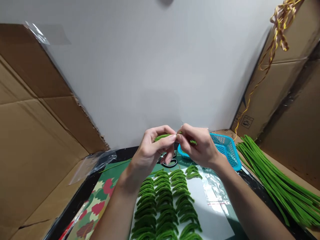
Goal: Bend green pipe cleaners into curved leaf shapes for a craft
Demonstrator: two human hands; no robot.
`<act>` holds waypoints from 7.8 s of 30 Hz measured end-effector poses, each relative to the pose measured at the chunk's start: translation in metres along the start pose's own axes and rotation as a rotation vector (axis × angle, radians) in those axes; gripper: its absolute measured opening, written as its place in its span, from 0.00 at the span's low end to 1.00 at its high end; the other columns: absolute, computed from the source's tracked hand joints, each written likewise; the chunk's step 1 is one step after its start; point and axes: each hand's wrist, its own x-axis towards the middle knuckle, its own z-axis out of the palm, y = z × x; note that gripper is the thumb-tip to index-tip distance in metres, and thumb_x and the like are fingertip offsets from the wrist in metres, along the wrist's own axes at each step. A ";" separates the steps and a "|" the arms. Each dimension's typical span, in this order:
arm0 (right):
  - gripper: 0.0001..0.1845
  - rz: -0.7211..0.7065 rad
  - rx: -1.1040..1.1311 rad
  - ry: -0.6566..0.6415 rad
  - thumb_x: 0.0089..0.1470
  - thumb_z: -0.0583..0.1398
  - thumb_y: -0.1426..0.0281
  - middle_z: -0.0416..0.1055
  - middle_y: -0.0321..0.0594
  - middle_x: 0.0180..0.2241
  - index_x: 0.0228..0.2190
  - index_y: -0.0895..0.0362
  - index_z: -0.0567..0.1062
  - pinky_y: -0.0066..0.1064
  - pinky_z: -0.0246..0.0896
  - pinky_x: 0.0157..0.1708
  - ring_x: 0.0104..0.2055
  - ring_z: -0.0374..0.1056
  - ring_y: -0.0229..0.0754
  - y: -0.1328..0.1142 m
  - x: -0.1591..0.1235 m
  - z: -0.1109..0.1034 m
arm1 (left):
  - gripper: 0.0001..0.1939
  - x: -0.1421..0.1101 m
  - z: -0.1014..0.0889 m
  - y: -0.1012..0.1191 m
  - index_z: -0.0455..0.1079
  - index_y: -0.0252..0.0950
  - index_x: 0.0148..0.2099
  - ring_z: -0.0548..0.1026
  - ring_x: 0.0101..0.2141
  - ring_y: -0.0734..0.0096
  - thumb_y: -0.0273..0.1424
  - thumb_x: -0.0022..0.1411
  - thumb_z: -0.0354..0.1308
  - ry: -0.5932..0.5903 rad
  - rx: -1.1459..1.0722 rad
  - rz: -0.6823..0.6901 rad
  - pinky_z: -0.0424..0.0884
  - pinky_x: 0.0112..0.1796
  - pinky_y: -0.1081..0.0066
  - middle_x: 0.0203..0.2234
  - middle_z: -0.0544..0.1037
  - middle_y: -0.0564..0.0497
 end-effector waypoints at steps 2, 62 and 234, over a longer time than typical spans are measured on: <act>0.09 -0.032 -0.069 -0.066 0.69 0.55 0.72 0.59 0.28 0.25 0.33 0.55 0.66 0.27 0.49 0.24 0.23 0.52 0.31 0.002 0.000 -0.004 | 0.10 0.001 0.000 0.000 0.73 0.33 0.34 0.67 0.14 0.81 0.34 0.67 0.64 -0.018 -0.013 -0.027 0.58 0.16 0.81 0.16 0.68 0.57; 0.24 0.792 1.054 -0.214 0.56 0.71 0.57 0.48 0.22 0.18 0.24 0.56 0.65 0.21 0.37 0.15 0.19 0.38 0.27 -0.007 0.010 -0.024 | 0.12 0.000 0.030 -0.007 0.67 0.34 0.31 0.54 0.14 0.87 0.31 0.67 0.62 0.075 -0.317 -0.109 0.49 0.16 0.82 0.16 0.60 0.61; 0.09 0.542 0.495 0.226 0.57 0.71 0.62 0.82 0.38 0.31 0.37 0.53 0.87 0.31 0.73 0.28 0.26 0.76 0.38 0.005 0.006 -0.009 | 0.17 0.004 0.014 -0.012 0.80 0.28 0.40 0.82 0.22 0.69 0.41 0.66 0.67 0.103 0.130 -0.022 0.76 0.23 0.74 0.30 0.84 0.43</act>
